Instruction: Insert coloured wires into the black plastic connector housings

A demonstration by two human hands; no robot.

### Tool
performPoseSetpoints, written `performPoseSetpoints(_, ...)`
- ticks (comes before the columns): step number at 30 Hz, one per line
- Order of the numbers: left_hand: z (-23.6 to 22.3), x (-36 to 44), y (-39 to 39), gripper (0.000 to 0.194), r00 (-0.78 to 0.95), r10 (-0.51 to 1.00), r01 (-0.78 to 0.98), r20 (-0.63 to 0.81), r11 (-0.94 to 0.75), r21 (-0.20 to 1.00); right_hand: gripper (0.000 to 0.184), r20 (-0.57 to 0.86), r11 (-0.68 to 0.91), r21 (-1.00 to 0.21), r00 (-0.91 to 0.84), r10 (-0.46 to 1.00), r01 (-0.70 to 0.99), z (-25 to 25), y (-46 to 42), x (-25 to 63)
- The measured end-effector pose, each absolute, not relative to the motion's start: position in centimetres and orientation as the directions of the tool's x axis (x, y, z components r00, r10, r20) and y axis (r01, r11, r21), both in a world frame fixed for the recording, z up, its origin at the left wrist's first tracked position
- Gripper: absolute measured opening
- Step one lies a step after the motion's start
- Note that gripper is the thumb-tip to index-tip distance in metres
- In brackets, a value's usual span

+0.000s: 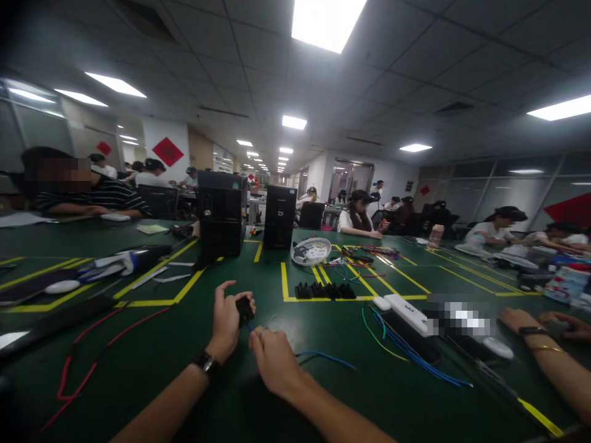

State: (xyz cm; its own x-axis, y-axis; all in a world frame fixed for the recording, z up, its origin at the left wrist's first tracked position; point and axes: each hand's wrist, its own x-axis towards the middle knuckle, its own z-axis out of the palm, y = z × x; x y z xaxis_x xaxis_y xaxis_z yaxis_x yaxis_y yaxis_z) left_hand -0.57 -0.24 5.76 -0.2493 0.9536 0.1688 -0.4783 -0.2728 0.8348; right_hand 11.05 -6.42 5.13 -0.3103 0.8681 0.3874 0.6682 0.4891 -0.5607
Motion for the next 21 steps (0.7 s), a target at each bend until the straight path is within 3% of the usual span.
performPoseSetpoints(3,5.6,-0.1,0.0,0.043,-0.165,0.984,-0.671,-0.069,-0.060,0.739,0.031,0.368,0.505,-0.537,-0.351,0.861,0.676,4.3,-6.4,10.6)
performPoseSetpoints(5,5.5,-0.1,0.0,0.044,-0.142,0.984,-0.702,-0.112,-0.020,0.712,0.031,0.363,0.500,-0.555,-0.347,0.865,0.665,4.1,-6.5,10.3)
performPoseSetpoints(7,5.5,-0.3,-0.1,0.041,-0.161,0.986,-0.653,-0.053,-0.066,0.755,0.032,0.367,0.495,-0.585,-0.334,0.868,0.643,4.4,-6.8,10.1)
performPoseSetpoints(10,5.7,-1.0,-0.4,0.032,-0.195,0.958,-0.440,0.212,-0.279,0.854,0.036,0.381,0.491,-0.617,-0.313,0.870,0.615,5.3,-7.3,10.2)
performPoseSetpoints(13,6.2,-1.2,-0.6,0.028,-0.168,0.911,-0.370,0.376,-0.412,0.833,0.039,0.390,0.482,-0.636,-0.288,0.874,0.602,5.9,-7.6,10.4)
performPoseSetpoints(15,6.4,-1.0,-0.6,0.031,-0.155,0.940,-0.502,0.304,-0.340,0.795,0.038,0.393,0.488,-0.632,-0.294,0.871,0.602,5.9,-7.4,10.6)
performPoseSetpoints(18,6.4,-0.4,-0.4,0.039,-0.102,0.991,-0.715,0.083,-0.131,0.687,0.034,0.376,0.505,-0.615,-0.337,0.863,0.607,5.5,-6.9,10.7)
performPoseSetpoints(21,6.2,0.0,-0.2,0.041,-0.107,0.993,-0.763,-0.049,-0.050,0.644,0.033,0.362,0.508,-0.612,-0.356,0.862,0.606,5.0,-6.7,10.5)
